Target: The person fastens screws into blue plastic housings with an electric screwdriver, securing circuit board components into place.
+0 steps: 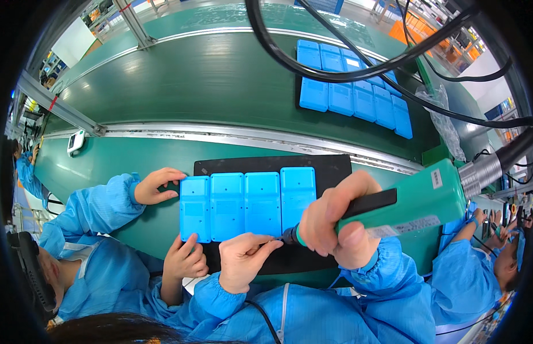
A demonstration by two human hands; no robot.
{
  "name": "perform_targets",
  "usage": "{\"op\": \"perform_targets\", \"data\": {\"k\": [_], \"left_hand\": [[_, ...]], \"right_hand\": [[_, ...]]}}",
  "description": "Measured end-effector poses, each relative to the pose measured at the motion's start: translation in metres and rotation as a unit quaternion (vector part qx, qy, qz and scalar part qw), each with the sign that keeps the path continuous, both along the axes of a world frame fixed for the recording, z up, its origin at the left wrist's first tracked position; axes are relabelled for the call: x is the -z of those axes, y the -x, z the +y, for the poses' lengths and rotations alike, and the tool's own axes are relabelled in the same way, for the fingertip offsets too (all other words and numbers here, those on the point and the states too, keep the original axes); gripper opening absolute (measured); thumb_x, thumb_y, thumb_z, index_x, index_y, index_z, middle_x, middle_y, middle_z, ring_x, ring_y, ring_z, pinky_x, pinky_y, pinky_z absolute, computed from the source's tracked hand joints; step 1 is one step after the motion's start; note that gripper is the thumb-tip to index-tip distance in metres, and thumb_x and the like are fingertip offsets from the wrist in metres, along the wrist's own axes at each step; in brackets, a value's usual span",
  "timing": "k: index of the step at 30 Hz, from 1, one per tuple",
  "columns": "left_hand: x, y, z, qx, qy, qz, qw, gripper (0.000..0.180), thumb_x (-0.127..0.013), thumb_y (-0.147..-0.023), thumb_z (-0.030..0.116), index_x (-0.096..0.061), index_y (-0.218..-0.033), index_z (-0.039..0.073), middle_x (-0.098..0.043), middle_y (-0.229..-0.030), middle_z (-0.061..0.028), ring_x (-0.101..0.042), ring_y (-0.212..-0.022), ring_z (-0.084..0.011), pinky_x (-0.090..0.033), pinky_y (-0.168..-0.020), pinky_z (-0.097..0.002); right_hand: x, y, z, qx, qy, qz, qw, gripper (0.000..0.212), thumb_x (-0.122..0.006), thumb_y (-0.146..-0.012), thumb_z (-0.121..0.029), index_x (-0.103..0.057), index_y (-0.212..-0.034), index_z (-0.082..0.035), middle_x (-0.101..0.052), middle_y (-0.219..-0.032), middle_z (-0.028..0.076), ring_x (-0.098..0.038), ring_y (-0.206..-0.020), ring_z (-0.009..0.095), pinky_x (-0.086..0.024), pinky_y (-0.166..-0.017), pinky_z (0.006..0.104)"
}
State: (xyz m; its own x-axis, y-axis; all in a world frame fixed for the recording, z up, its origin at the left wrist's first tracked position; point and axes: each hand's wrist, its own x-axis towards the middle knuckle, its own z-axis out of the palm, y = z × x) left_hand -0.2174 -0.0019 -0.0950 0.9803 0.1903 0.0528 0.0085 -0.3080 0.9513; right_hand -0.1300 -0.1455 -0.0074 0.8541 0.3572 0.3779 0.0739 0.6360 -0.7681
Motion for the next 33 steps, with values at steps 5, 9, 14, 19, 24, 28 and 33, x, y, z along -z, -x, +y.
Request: {"op": "perform_targets", "data": {"k": [5,9,14,19,24,28,33], "left_hand": [[0.012,0.001,-0.005,-0.002,-0.024,-0.049,0.998,0.006,-0.068,-0.067,0.004,-0.067,-0.073,0.002,-0.054,-0.053,-0.0062,-0.049,-0.044,-0.0126,-0.035,-0.04,-0.0244],[0.008,0.001,-0.005,0.002,-0.044,-0.058,0.997,0.009,-0.067,-0.067,0.0,-0.067,-0.076,0.001,-0.052,-0.052,-0.0064,-0.046,-0.043,-0.0098,-0.033,-0.04,-0.0232],[0.009,0.0,-0.004,0.016,-0.099,-0.091,0.991,0.008,-0.068,-0.067,0.003,-0.066,-0.075,0.003,-0.052,-0.052,-0.0067,-0.048,-0.042,-0.0136,-0.034,-0.039,-0.0253],[0.007,0.0,-0.002,0.05,-0.203,-0.135,0.968,0.008,-0.068,-0.069,0.012,-0.065,-0.073,0.006,-0.05,-0.05,-0.0052,-0.05,-0.043,-0.0196,-0.037,-0.039,-0.0295],[0.013,0.0,-0.002,0.044,-0.156,-0.144,0.976,0.011,-0.068,-0.069,0.014,-0.065,-0.074,0.005,-0.045,-0.048,-0.0044,-0.047,-0.04,-0.0149,-0.035,-0.037,-0.0268],[-0.005,0.005,0.005,0.047,-0.06,0.045,0.996,0.012,-0.065,-0.074,0.012,-0.063,-0.083,0.004,-0.044,-0.051,-0.0008,-0.044,-0.043,-0.009,-0.034,-0.04,-0.0228],[-0.004,0.011,0.027,-0.024,0.628,0.198,0.752,0.034,-0.04,-0.088,0.004,-0.04,-0.12,-0.008,-0.054,-0.101,-0.0131,-0.054,-0.082,-0.0149,-0.045,-0.072,-0.0235]], "right_hand": [[0.0,0.001,-0.001,-0.024,0.052,-0.065,0.996,0.034,-0.05,-0.086,-0.038,-0.035,-0.084,-0.007,-0.044,-0.05,0.0,-0.044,-0.037,0.01,-0.039,-0.035,0.0226],[0.004,0.007,-0.002,-0.037,0.012,0.024,0.999,0.038,-0.062,-0.08,-0.033,-0.038,-0.086,-0.004,-0.045,-0.053,0.004,-0.044,-0.042,0.011,-0.037,-0.041,0.0269],[0.004,0.009,-0.002,-0.047,0.023,0.015,0.999,0.036,-0.063,-0.08,-0.026,-0.038,-0.087,-0.002,-0.046,-0.054,0.004,-0.044,-0.045,0.011,-0.038,-0.043,0.0266],[0.008,0.01,-0.004,-0.074,0.003,0.005,0.997,0.033,-0.063,-0.08,-0.02,-0.039,-0.088,0.0,-0.046,-0.056,0.005,-0.044,-0.048,0.011,-0.038,-0.045,0.0266],[0.007,0.012,-0.004,-0.078,0.004,-0.001,0.997,0.032,-0.063,-0.08,-0.019,-0.039,-0.088,0.0,-0.047,-0.057,0.005,-0.045,-0.049,0.011,-0.038,-0.046,0.027],[0.011,0.007,-0.002,-0.052,0.029,-0.025,0.998,0.032,-0.062,-0.081,-0.019,-0.038,-0.089,0.0,-0.046,-0.056,0.005,-0.046,-0.049,0.011,-0.039,-0.046,0.0272],[0.026,-0.014,0.005,0.024,0.065,-0.055,0.996,0.026,-0.06,-0.082,-0.017,-0.038,-0.087,-0.002,-0.045,-0.055,0.004,-0.044,-0.045,0.01,-0.038,-0.042,0.0261]]}}
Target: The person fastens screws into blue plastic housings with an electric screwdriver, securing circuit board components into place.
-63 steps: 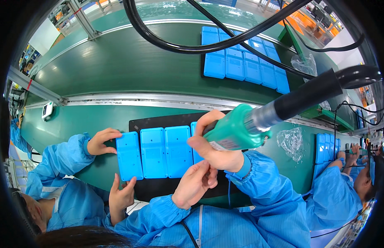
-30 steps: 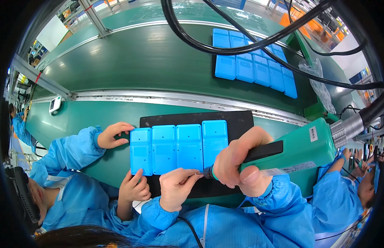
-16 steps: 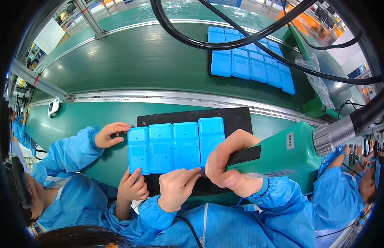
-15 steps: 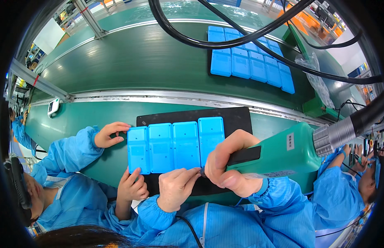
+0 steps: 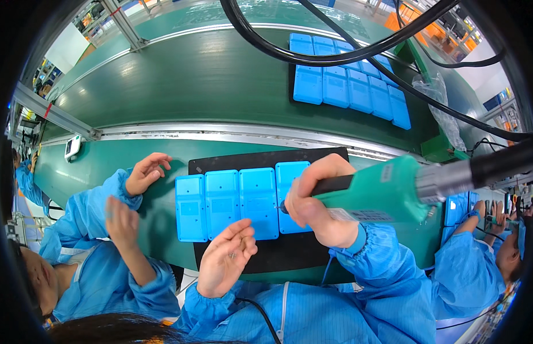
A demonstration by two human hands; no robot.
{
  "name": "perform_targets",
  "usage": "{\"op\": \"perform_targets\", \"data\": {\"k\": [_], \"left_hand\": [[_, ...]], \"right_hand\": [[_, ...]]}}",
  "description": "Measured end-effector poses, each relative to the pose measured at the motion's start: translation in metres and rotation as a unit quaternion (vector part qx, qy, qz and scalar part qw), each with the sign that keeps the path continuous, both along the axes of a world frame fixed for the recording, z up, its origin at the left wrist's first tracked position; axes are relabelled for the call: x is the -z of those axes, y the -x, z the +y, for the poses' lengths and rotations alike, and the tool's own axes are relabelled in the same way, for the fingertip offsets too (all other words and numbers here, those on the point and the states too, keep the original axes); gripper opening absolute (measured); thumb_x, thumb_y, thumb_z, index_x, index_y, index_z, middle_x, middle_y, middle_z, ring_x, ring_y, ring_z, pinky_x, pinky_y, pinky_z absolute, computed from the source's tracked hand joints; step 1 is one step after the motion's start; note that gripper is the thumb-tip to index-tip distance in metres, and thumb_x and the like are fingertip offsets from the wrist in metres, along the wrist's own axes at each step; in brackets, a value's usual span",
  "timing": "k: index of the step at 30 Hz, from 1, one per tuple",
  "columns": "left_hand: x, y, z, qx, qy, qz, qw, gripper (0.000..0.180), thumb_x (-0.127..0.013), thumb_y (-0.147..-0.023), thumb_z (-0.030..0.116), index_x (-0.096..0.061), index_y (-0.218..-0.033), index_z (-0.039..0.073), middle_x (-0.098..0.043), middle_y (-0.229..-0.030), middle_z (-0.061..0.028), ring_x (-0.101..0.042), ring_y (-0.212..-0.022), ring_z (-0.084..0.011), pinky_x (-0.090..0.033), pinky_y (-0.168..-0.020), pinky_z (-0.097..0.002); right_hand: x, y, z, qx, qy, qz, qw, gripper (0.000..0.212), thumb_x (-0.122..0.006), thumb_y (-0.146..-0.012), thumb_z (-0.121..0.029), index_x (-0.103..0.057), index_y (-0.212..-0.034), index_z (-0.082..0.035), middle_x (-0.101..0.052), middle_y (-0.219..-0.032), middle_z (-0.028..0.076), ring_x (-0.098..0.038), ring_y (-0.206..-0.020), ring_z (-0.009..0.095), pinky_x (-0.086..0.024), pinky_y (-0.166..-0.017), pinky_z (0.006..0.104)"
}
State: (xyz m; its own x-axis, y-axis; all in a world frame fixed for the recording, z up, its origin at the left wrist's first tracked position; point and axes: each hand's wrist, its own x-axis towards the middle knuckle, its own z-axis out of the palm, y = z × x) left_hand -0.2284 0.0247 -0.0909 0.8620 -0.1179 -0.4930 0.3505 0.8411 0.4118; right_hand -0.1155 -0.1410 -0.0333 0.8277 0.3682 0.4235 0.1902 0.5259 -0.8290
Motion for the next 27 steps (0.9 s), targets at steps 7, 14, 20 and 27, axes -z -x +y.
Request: {"op": "perform_targets", "data": {"k": [7,14,20,27], "left_hand": [[-0.001,0.005,0.005,0.06,0.008,0.003,0.998,0.034,-0.038,-0.091,0.009,-0.038,-0.121,-0.007,-0.045,-0.121,-0.0222,-0.051,-0.108,-0.0245,-0.047,-0.088,-0.0292],[0.019,0.012,0.011,0.087,0.05,-0.027,0.995,0.027,-0.038,-0.093,0.02,-0.05,-0.099,-0.003,-0.052,-0.078,-0.0066,-0.05,-0.063,-0.0107,-0.04,-0.051,-0.0197],[0.004,-0.014,-0.005,0.062,0.022,0.032,0.997,0.022,-0.035,-0.092,0.013,-0.048,-0.101,-0.003,-0.037,-0.066,-0.0011,-0.033,-0.053,-0.0096,-0.029,-0.051,-0.0232],[0.015,-0.019,-0.008,0.103,-0.063,-0.008,0.993,0.027,-0.036,-0.093,0.016,-0.043,-0.11,-0.004,-0.053,-0.079,-0.0063,-0.043,-0.06,-0.0096,-0.036,-0.055,-0.0215]], "right_hand": [[0.013,-0.007,0.006,0.002,0.033,0.008,0.999,0.025,-0.062,-0.079,-0.011,-0.04,-0.086,-0.002,-0.049,-0.058,0.007,-0.046,-0.047,0.011,-0.038,-0.042,0.0233],[0.014,-0.009,0.01,0.027,0.115,-0.008,0.993,0.032,-0.06,-0.082,-0.028,-0.039,-0.082,-0.004,-0.042,-0.05,0.003,-0.039,-0.04,0.01,-0.034,-0.038,0.0248],[0.022,-0.009,0.012,0.034,0.143,-0.037,0.988,0.03,-0.063,-0.08,-0.022,-0.039,-0.08,-0.004,-0.044,-0.052,0.004,-0.041,-0.042,0.01,-0.035,-0.04,0.0251],[0.024,-0.007,0.015,-0.001,0.192,-0.084,0.978,0.026,-0.064,-0.079,-0.014,-0.04,-0.081,-0.004,-0.045,-0.054,0.004,-0.041,-0.044,0.01,-0.036,-0.042,0.0256]]}}
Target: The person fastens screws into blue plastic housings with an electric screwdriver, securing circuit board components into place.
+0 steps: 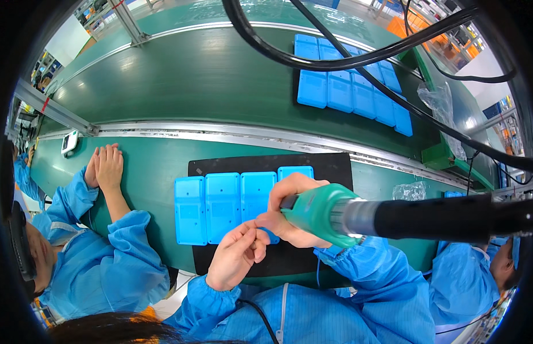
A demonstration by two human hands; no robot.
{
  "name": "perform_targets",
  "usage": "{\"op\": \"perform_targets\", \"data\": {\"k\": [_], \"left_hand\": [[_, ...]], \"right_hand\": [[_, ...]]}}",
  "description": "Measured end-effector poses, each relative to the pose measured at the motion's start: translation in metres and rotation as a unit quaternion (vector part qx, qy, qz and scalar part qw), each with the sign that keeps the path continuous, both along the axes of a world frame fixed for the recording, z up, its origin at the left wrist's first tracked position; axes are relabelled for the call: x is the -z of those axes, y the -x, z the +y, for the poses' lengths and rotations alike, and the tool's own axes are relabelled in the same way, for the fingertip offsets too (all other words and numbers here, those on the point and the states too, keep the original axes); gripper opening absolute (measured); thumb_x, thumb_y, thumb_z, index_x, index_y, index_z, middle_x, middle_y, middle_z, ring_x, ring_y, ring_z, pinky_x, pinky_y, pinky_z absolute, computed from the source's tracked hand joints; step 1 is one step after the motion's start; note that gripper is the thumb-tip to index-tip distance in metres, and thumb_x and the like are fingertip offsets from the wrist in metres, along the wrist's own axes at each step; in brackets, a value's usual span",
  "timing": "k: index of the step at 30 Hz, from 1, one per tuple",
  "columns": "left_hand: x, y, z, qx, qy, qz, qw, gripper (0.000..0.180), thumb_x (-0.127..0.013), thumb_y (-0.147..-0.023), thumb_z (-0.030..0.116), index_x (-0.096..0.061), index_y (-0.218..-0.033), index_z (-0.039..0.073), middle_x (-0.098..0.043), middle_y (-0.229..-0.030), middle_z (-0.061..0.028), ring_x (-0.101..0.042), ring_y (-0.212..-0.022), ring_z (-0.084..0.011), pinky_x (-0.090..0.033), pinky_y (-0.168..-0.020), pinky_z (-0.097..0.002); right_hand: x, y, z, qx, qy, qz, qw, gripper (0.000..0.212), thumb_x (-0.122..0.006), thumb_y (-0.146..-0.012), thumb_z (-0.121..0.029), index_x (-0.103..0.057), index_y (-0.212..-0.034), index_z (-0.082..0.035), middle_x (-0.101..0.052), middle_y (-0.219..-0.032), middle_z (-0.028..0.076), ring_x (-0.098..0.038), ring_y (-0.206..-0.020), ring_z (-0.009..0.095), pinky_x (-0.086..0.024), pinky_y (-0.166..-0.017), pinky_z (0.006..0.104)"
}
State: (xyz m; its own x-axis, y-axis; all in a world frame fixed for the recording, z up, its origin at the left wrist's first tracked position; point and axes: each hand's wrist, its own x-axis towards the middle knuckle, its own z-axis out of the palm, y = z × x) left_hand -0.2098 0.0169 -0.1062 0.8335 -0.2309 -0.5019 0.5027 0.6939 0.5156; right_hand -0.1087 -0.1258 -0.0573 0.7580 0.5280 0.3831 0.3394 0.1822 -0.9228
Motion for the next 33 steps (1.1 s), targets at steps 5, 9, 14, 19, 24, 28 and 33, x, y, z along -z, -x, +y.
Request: {"op": "perform_targets", "data": {"k": [5,9,14,19,24,28,33], "left_hand": [[-0.002,0.0,0.003,0.022,-0.02,0.02,0.999,0.027,-0.039,-0.093,0.023,-0.05,-0.097,-0.001,-0.056,-0.073,-0.0071,-0.044,-0.051,-0.0096,-0.035,-0.047,-0.0208],[-0.002,0.005,0.004,0.043,-0.012,0.007,0.999,0.035,-0.039,-0.093,0.031,-0.052,-0.076,0.003,-0.051,-0.06,-0.0047,-0.038,-0.044,-0.0073,-0.028,-0.04,-0.0185],[0.007,0.011,-0.001,0.027,0.042,-0.023,0.998,0.041,-0.03,-0.094,0.036,-0.038,-0.064,0.01,-0.032,-0.051,0.0011,-0.023,-0.041,-0.0069,-0.018,-0.039,-0.021],[-0.002,0.008,-0.008,0.026,0.1,-0.008,0.995,0.034,-0.03,-0.094,0.027,-0.031,-0.064,0.011,-0.026,-0.056,0.0022,-0.021,-0.047,-0.0082,-0.018,-0.044,-0.0223],[-0.005,0.009,-0.008,0.01,0.165,-0.009,0.986,0.017,-0.033,-0.089,0.016,-0.039,-0.077,0.007,-0.03,-0.063,0.0007,-0.025,-0.054,-0.009,-0.022,-0.05,-0.0222],[-0.002,0.012,-0.007,-0.003,0.185,-0.013,0.983,0.013,-0.035,-0.089,0.015,-0.042,-0.083,0.005,-0.031,-0.064,0.0005,-0.027,-0.055,-0.0095,-0.024,-0.051,-0.0218],[-0.003,0.015,-0.008,-0.012,0.174,-0.017,0.985,0.015,-0.036,-0.09,0.017,-0.042,-0.083,0.005,-0.031,-0.064,0.0007,-0.027,-0.056,-0.0093,-0.024,-0.051,-0.0213]], "right_hand": [[0.005,0.002,0.0,0.02,-0.013,0.04,0.999,0.023,-0.068,-0.073,-0.012,-0.048,-0.081,-0.004,-0.049,-0.058,0.002,-0.044,-0.048,0.009,-0.036,-0.044,0.0243],[0.007,0.004,0.0,0.044,-0.051,0.112,0.991,0.024,-0.073,-0.068,-0.01,-0.052,-0.079,-0.005,-0.052,-0.063,0.002,-0.047,-0.051,0.008,-0.036,-0.045,0.0226],[-0.012,0.008,0.004,0.054,-0.07,0.07,0.994,0.026,-0.065,-0.076,-0.017,-0.043,-0.083,-0.004,-0.047,-0.058,0.003,-0.044,-0.046,0.01,-0.036,-0.042,0.0247],[-0.047,0.023,0.003,-0.029,-0.179,0.068,0.981,0.034,-0.055,-0.084,-0.035,-0.037,-0.085,-0.006,-0.043,-0.051,0.001,-0.042,-0.039,0.012,-0.037,-0.037,0.0257],[-0.051,0.03,-0.001,-0.109,-0.248,0.12,0.955,0.031,-0.061,-0.081,-0.022,-0.039,-0.09,-0.002,-0.048,-0.059,0.004,-0.047,-0.049,0.011,-0.04,-0.047,0.0265],[-0.049,0.033,-0.001,-0.111,-0.252,0.123,0.953,0.03,-0.061,-0.081,-0.021,-0.039,-0.089,-0.002,-0.048,-0.061,0.005,-0.046,-0.05,0.011,-0.04,-0.047,0.0267],[-0.051,0.034,0.004,-0.064,-0.184,0.098,0.976,0.034,-0.056,-0.083,-0.035,-0.038,-0.084,-0.006,-0.046,-0.049,0.001,-0.045,-0.038,0.012,-0.038,-0.035,0.0258]]}}
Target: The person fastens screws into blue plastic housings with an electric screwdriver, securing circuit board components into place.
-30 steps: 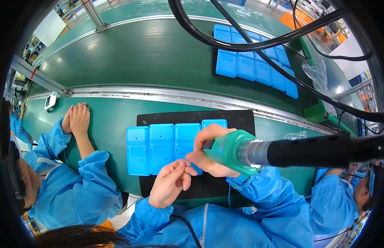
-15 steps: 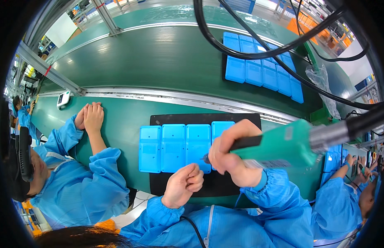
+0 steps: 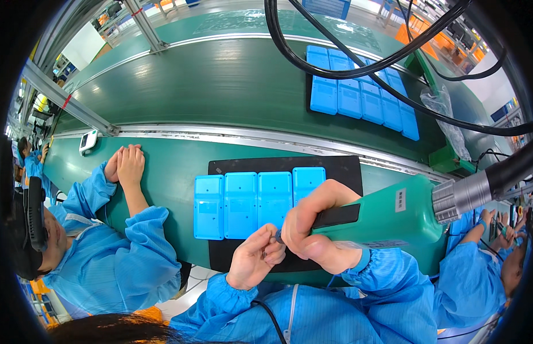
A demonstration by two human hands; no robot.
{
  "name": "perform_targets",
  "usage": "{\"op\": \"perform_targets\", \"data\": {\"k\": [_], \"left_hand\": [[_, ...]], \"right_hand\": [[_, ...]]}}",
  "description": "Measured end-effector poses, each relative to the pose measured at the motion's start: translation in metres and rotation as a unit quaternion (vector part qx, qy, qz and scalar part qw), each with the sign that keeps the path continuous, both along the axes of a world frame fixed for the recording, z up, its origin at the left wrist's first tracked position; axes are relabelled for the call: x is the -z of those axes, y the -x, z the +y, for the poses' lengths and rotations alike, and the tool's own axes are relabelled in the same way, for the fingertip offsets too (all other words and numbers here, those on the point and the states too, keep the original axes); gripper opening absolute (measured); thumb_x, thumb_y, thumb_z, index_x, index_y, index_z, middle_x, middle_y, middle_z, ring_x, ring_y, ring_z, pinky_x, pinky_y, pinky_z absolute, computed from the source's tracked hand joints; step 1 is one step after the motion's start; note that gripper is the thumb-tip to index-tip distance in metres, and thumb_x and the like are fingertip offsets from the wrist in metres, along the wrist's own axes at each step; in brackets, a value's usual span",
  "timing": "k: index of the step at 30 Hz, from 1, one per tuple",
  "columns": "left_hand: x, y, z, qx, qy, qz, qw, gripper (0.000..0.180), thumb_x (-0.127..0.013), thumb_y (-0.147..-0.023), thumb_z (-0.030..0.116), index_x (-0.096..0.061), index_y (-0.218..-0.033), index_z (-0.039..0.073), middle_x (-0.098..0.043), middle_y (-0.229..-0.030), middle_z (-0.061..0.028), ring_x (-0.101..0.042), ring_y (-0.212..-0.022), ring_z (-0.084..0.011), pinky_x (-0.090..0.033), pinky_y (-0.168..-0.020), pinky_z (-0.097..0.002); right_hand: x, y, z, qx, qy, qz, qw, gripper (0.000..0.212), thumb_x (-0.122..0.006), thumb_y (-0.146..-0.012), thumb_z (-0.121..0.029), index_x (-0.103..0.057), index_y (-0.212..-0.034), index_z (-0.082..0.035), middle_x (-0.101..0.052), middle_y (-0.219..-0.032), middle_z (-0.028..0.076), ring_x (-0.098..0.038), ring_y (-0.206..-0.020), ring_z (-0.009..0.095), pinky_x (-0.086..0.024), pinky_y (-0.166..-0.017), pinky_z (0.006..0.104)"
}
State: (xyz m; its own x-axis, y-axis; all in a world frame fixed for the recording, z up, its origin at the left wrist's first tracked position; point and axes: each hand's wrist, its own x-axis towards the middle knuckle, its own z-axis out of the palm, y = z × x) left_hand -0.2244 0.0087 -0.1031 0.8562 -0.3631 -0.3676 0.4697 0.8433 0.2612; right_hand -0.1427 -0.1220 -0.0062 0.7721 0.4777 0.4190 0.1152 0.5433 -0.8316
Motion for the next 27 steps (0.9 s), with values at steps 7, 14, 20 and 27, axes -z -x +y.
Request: {"op": "perform_targets", "data": {"k": [7,14,20,27], "left_hand": [[0.009,0.003,0.0,-0.01,-0.048,-0.027,0.998,0.021,-0.038,-0.093,0.022,-0.044,-0.079,0.007,-0.028,-0.059,0.0024,-0.025,-0.051,-0.0083,-0.022,-0.048,-0.0213],[0.006,0.003,0.005,-0.015,0.029,0.046,0.998,0.029,-0.038,-0.093,0.018,-0.047,-0.109,-0.003,-0.053,-0.084,-0.0089,-0.049,-0.067,-0.0132,-0.039,-0.058,-0.0206],[-0.005,0.012,0.012,0.059,-0.038,0.011,0.997,0.033,-0.042,-0.091,0.014,-0.042,-0.116,-0.007,-0.047,-0.119,-0.0229,-0.052,-0.107,-0.0245,-0.046,-0.087,-0.0296],[0.016,0.019,0.027,0.105,-0.072,0.014,0.992,0.029,-0.042,-0.092,0.021,-0.053,-0.102,-0.003,-0.061,-0.086,-0.0135,-0.061,-0.072,-0.0164,-0.049,-0.062,-0.022]], "right_hand": [[-0.001,0.001,0.002,0.0,0.006,-0.003,1.0,0.034,-0.056,-0.083,-0.034,-0.038,-0.084,-0.006,-0.046,-0.049,0.002,-0.045,-0.039,0.012,-0.038,-0.035,0.0259],[0.006,-0.01,0.017,0.022,0.008,-0.014,1.0,0.035,-0.054,-0.084,-0.036,-0.037,-0.085,-0.006,-0.043,-0.05,0.001,-0.041,-0.039,0.011,-0.036,-0.037,0.0257],[0.026,-0.029,0.033,0.07,0.071,-0.025,0.995,0.033,-0.058,-0.083,-0.032,-0.039,-0.083,-0.005,-0.042,-0.05,0.002,-0.04,-0.041,0.011,-0.034,-0.039,0.0254],[0.036,-0.033,0.041,0.052,0.1,-0.032,0.993,0.032,-0.06,-0.082,-0.027,-0.04,-0.082,-0.003,-0.043,-0.05,0.004,-0.041,-0.041,0.011,-0.035,-0.04,0.0251]]}}
